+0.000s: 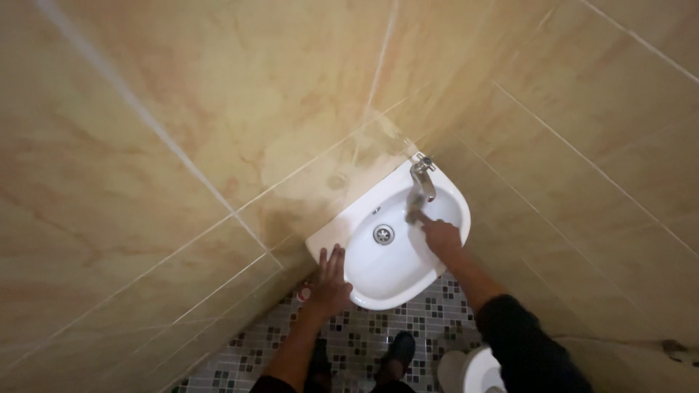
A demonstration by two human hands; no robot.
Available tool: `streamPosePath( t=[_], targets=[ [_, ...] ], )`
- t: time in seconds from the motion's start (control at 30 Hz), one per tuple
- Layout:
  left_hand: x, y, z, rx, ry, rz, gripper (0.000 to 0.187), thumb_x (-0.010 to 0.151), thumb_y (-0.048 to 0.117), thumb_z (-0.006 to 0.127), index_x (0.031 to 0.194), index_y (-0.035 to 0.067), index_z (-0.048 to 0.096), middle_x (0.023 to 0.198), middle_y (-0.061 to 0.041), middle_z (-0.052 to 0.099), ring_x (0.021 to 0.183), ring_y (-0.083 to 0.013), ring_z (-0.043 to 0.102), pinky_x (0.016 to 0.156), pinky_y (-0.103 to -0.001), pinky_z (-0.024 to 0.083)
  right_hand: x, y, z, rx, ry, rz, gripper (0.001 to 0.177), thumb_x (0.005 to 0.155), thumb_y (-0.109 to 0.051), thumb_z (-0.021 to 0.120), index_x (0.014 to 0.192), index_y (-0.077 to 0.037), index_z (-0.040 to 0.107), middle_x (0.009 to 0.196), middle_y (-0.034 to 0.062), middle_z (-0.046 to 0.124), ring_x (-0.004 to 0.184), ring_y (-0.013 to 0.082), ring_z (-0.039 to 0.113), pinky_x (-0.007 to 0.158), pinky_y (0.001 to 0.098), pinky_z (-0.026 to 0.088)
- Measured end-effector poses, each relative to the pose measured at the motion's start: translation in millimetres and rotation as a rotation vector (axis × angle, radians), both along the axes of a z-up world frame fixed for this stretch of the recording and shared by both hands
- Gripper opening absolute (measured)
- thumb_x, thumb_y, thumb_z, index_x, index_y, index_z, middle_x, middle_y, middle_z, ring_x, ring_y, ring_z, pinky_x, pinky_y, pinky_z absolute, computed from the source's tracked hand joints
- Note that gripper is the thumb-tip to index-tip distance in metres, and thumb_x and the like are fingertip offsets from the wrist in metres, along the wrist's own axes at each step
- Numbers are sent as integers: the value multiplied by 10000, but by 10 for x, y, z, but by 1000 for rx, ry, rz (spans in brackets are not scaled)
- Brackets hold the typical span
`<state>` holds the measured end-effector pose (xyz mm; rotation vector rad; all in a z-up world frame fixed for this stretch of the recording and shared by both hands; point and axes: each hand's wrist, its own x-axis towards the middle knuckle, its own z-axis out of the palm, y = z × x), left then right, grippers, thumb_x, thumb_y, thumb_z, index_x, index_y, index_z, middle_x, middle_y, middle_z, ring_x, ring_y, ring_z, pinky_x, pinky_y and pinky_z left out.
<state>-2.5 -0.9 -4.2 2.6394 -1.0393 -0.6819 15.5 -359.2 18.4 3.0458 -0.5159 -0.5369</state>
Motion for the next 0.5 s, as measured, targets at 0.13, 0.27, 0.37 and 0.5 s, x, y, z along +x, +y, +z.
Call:
streamPosePath(
  t=[0.13,0.27,0.37,0.5],
  targets=[
    [42,8,-258,-227,-185,-13,386,892,183,591,1089,-133,695,1668,-276,18,1520,-479,-185,1205,-611,-111,-185,-164,320,-74,23,74,364,1064,-224,479,1401,-302,592,1052,92,783,896,270,760,783,428,601],
    [30,3,-204,-353,-284,33,291,789,190,593,856,-43,754,1667,-268,59,1536,-518,-160,1192,-642,-117,-381,-46,379,145,267,262,256,996,-391,544,1166,-358,732,1129,-5,750,869,212,768,808,416,584],
    [-12,13,260,15,-42,-41,329,926,201,576,693,23,724,1718,-217,10,1562,-463,-170,1239,-622,-121,-320,-26,274,3,176,360,305,1009,-376,563,1292,-267,596,1046,86,756,834,253,744,692,433,603],
    [-19,-11,403,65,25,-61,295,894,266,652,707,50,724,1730,-178,-1,1557,-470,-174,1232,-649,-117,3,-256,206,-147,71,177,532,1068,-207,457,1562,-390,380,937,149,752,756,277,765,630,414,619]
  ],
)
